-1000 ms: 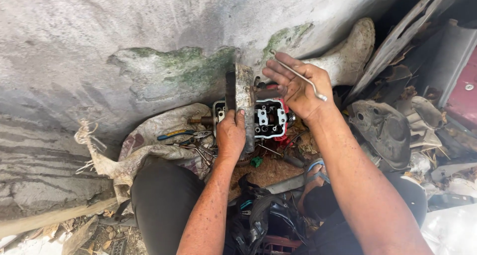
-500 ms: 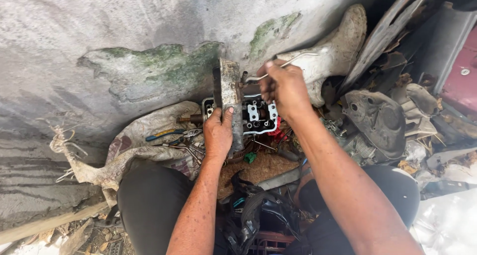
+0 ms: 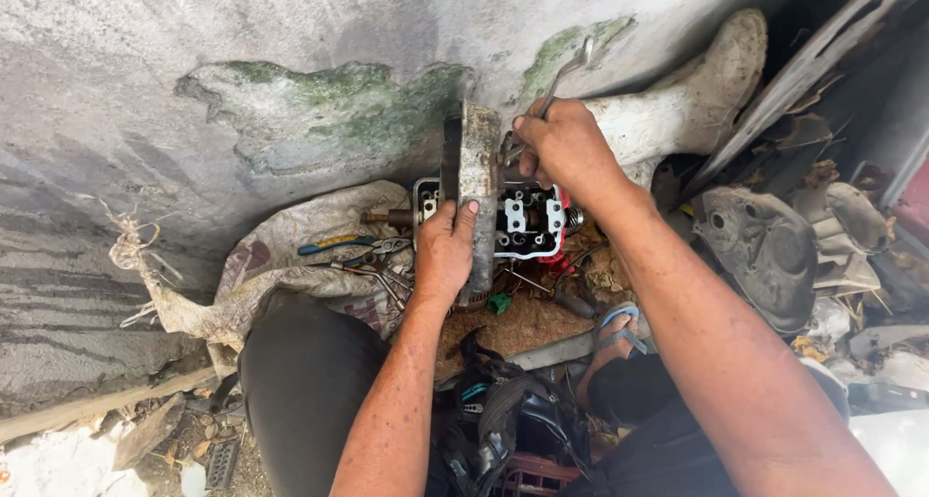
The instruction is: Disassembling and inspecting components of an engine cylinder head using hand tools
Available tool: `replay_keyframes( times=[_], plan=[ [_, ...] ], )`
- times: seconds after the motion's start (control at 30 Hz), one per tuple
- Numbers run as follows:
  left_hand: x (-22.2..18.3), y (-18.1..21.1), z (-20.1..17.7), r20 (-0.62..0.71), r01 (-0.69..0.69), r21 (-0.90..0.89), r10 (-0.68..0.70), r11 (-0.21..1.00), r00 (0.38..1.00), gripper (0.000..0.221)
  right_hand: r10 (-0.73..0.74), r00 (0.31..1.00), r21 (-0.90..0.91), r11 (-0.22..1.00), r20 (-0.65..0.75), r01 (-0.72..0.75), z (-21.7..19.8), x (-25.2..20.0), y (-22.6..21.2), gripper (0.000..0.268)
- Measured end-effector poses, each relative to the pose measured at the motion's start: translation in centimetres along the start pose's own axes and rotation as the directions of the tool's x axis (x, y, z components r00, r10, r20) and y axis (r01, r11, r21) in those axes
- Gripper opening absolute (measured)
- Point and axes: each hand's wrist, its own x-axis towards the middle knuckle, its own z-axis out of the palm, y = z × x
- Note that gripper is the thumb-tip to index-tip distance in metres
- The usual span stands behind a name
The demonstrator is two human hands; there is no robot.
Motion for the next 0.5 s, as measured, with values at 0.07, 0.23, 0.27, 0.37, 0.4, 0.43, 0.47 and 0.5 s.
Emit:
replay_keyframes(
  times=[0.07,0.23,0.27,0.37,0.4,0.43,0.47,0.5],
  plan=[
    [0.0,0.4,-0.1,-0.004,-0.001,0.006,0.001,1.000,1.000,0.031,0.016,0.999,-0.011,1.000,0.029,-0.015,0.0,0.7,-0.3,0.024],
    [-0.5,2.8,-0.8,0.099,0.047,0.033,-0.050,0.998,0.994,0.039,0.357,0.928,0.025,0.932,0.105,-0.361,-0.3,0.5,-5.2,0.015],
    [-0.5,2.8,-0.8,0.102,0.053,0.037,-0.056,0.998,0.993,0.037,0.389,0.914,0.055,0.916,0.114,-0.396,-0.2,1.0,-5.1,0.015],
    [-0.2,2.6,-0.9,0.109,0.060,0.053,-0.066,0.997,0.992,0.036,0.368,0.921,0.126,0.915,0.128,-0.383,0.0,2.4,-3.3,0.014],
    [-0.2,2.5,-0.8,0.116,0.059,0.059,-0.065,0.997,0.991,0.036,0.315,0.941,0.164,0.929,0.124,-0.333,0.0,2.8,-2.4,0.011],
    [-0.2,1.6,-0.6,0.115,0.061,0.060,-0.067,0.996,0.991,0.036,0.316,0.940,0.164,0.928,0.127,-0.334,0.4,1.9,-1.6,0.011],
    [-0.1,0.8,-0.3,0.076,0.042,0.024,-0.043,0.999,0.996,0.033,0.138,0.988,-0.022,0.990,0.067,-0.137,0.7,1.2,-1.0,0.010],
    [0.1,0.0,0.0,0.037,0.021,-0.012,-0.020,1.000,0.999,0.031,-0.055,0.998,-0.215,0.975,0.043,0.063,0.9,0.4,-0.3,0.010]
  ],
)
